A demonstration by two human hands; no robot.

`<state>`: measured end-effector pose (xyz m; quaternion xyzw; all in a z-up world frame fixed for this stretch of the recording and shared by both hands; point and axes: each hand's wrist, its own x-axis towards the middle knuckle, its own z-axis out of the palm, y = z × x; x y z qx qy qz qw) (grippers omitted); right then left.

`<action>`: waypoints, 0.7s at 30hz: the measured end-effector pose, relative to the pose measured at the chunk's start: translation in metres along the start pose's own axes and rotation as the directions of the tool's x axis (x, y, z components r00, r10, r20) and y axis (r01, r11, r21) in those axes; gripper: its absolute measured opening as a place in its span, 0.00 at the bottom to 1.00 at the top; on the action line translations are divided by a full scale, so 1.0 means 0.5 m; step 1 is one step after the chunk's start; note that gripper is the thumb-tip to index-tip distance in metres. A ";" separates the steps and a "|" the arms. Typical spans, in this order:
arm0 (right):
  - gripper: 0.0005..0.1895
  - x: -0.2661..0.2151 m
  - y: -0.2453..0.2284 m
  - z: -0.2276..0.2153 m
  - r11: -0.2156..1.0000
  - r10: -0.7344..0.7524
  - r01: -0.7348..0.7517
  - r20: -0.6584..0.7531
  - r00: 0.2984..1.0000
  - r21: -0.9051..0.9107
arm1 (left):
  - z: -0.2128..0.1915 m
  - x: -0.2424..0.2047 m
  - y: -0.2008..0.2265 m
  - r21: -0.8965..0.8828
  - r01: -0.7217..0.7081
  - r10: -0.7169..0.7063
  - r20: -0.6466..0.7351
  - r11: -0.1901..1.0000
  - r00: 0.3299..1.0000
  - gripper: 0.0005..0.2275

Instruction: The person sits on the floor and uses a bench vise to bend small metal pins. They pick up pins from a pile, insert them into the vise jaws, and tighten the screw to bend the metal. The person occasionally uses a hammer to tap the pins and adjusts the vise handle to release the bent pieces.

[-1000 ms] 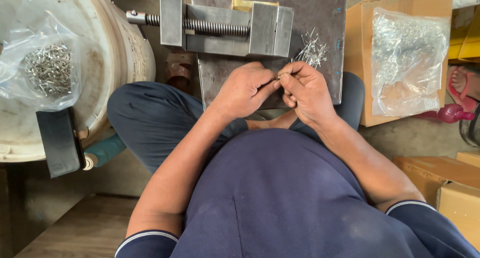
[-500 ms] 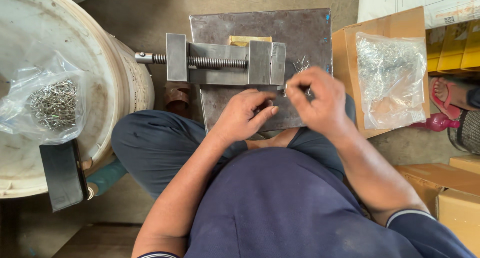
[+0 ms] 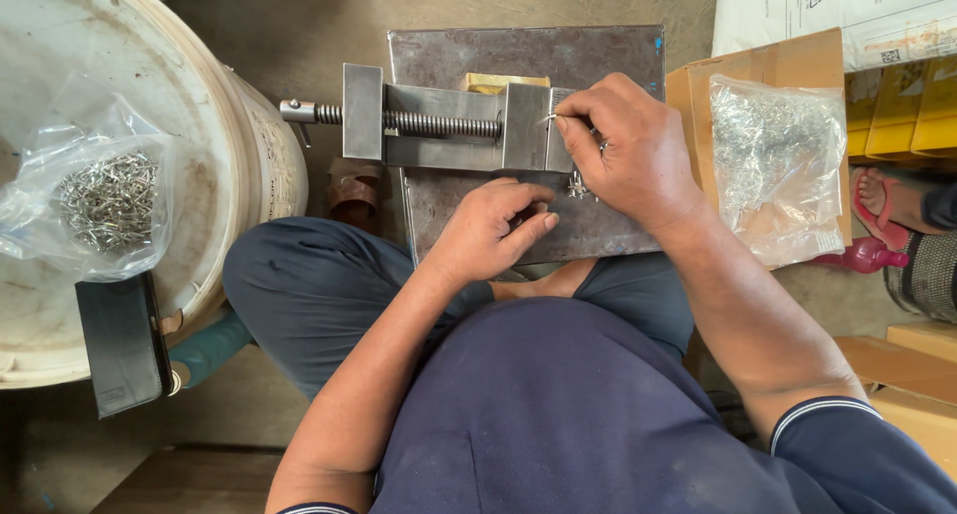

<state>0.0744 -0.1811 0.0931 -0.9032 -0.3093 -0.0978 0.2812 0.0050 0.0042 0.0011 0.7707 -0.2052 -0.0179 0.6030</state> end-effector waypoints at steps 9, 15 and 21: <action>0.05 -0.135 0.055 -0.017 0.950 0.272 -0.258 -0.064 0.960 0.174 | 0.010 -0.005 -0.008 0.025 -0.046 0.047 -0.041 0.999 0.998 0.10; 0.05 -0.243 0.075 0.000 0.908 0.402 -0.407 0.068 0.913 0.097 | 0.014 -0.001 -0.019 -0.045 -0.054 0.054 0.000 0.997 0.999 0.09; 0.05 -0.265 0.089 0.007 0.922 0.377 -0.378 0.035 0.926 0.078 | 0.019 0.005 -0.008 -0.013 -0.022 0.022 0.007 1.000 1.000 0.09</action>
